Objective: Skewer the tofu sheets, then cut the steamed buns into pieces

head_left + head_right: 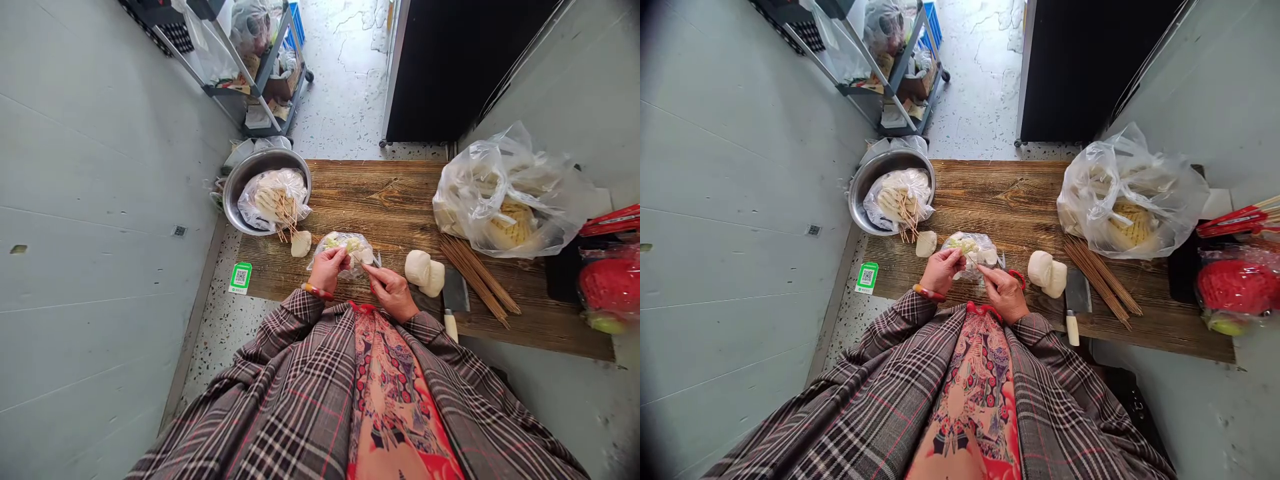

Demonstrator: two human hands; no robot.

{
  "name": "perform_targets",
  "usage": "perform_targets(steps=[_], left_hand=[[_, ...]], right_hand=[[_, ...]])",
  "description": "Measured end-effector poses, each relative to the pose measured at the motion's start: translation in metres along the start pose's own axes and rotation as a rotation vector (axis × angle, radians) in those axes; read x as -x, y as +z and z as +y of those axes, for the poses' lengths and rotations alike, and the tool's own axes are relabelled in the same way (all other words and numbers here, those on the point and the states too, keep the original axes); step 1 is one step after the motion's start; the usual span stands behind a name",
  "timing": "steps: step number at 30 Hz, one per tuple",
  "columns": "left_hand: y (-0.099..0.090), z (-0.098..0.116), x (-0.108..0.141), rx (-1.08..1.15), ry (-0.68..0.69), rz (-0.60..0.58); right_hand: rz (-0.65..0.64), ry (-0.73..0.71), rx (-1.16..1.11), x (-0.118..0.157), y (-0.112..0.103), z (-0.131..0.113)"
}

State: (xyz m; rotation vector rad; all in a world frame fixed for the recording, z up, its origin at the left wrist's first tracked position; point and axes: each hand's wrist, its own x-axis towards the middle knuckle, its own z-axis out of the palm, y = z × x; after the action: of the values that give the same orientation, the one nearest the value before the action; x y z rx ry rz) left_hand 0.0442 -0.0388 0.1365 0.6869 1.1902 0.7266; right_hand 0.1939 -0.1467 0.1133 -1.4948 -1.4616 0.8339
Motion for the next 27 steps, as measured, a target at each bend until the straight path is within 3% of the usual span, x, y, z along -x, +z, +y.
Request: perform_targets(steps=[18, 27], left_hand=[[-0.0061, -0.0017, 0.0019, 0.029, -0.068, -0.007], [-0.0077, -0.003, 0.004, 0.036, -0.035, -0.008]], right_hand=[[0.0, -0.011, 0.012, 0.0004, -0.0013, -0.0051], [-0.012, -0.005, 0.037, 0.0009, 0.0007, -0.0032]])
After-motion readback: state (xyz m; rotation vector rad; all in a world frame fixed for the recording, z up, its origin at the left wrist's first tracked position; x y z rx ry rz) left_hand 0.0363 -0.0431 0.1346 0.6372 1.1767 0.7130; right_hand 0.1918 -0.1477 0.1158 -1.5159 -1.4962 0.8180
